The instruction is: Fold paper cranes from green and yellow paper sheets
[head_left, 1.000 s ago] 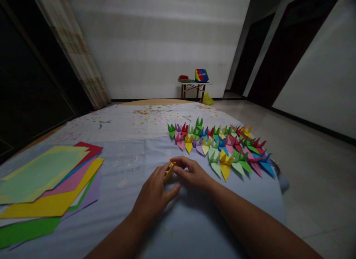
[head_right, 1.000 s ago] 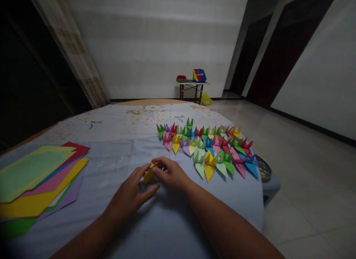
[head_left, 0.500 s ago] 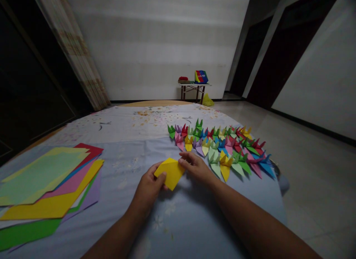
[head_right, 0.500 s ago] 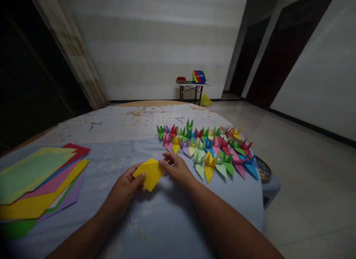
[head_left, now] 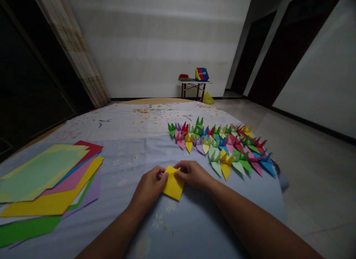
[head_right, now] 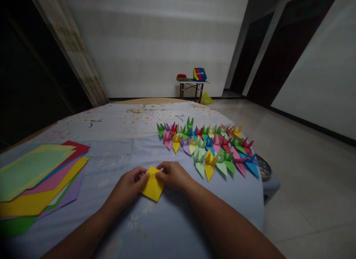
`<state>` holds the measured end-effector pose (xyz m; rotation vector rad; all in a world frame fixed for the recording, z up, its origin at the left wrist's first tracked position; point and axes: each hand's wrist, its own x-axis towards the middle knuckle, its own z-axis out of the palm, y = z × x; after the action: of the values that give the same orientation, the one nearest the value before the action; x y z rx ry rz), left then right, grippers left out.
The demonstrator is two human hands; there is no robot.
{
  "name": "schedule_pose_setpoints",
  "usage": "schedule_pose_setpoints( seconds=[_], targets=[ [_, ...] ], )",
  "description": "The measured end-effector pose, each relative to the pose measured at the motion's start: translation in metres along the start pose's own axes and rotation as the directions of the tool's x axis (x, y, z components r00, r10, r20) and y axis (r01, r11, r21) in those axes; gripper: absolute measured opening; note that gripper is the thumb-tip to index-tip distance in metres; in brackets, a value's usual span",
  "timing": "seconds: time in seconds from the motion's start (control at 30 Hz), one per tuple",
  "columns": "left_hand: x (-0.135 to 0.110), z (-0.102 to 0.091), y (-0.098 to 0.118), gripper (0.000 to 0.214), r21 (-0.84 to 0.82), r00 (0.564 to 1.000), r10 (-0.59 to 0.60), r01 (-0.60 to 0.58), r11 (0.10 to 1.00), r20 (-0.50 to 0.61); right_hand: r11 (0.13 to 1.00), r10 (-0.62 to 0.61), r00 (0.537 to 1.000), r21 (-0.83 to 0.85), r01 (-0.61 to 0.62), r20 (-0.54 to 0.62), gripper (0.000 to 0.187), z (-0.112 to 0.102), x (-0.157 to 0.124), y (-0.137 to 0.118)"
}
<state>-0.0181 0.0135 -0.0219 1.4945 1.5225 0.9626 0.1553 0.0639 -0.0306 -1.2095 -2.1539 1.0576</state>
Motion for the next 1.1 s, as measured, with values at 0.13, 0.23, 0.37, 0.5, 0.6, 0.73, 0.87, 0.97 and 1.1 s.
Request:
schedule_pose_setpoints(
  seconds=[0.13, 0.23, 0.37, 0.5, 0.6, 0.73, 0.87, 0.97, 1.1],
  targets=[
    [0.001, -0.004, 0.001, 0.025, 0.18, 0.998, 0.059, -0.058, 0.982, 0.001, 0.95, -0.079, 0.996, -0.306, 0.062, -0.043, 0.025, -0.004, -0.005, -0.007],
    [0.002, -0.007, 0.002, 0.026, 0.285, 0.994, 0.102, -0.09, 0.954, -0.027, 0.939, -0.158, 0.987, -0.315, 0.142, -0.023, 0.028, -0.008, -0.006, -0.005],
    [0.006, -0.011, -0.002, 0.027, 0.411, 0.984, 0.162, -0.118, 0.904, -0.074, 0.914, -0.317, 0.948, -0.27, 0.301, -0.016, 0.042, -0.016, -0.005, 0.002],
    [0.006, -0.012, -0.005, 0.024, 0.497, 0.969, 0.242, -0.189, 0.847, -0.044, 0.878, -0.387, 0.92, -0.281, 0.389, 0.066, 0.041, -0.024, -0.007, -0.001],
    [0.004, -0.011, -0.005, 0.023, 0.509, 0.971, 0.24, -0.206, 0.836, -0.003, 0.867, -0.379, 0.908, -0.274, 0.417, 0.18, 0.041, -0.026, -0.009, -0.007],
    [0.003, -0.01, -0.006, 0.021, 0.506, 0.968, 0.249, -0.233, 0.83, 0.038, 0.863, -0.379, 0.901, -0.271, 0.427, 0.211, 0.033, -0.023, -0.009, -0.008],
    [0.003, -0.011, -0.008, 0.02, 0.498, 0.954, 0.29, -0.29, 0.817, 0.081, 0.87, -0.385, 0.898, -0.24, 0.431, 0.215, 0.029, -0.023, -0.008, -0.006],
    [0.002, -0.01, -0.008, 0.02, 0.506, 0.94, 0.318, -0.336, 0.795, 0.124, 0.879, -0.386, 0.892, -0.197, 0.433, 0.237, 0.031, -0.026, -0.009, -0.005],
    [-0.001, -0.008, -0.009, 0.02, 0.532, 0.919, 0.354, -0.389, 0.752, 0.172, 0.884, -0.395, 0.88, -0.152, 0.442, 0.264, 0.038, -0.031, -0.009, 0.003]
  ],
)
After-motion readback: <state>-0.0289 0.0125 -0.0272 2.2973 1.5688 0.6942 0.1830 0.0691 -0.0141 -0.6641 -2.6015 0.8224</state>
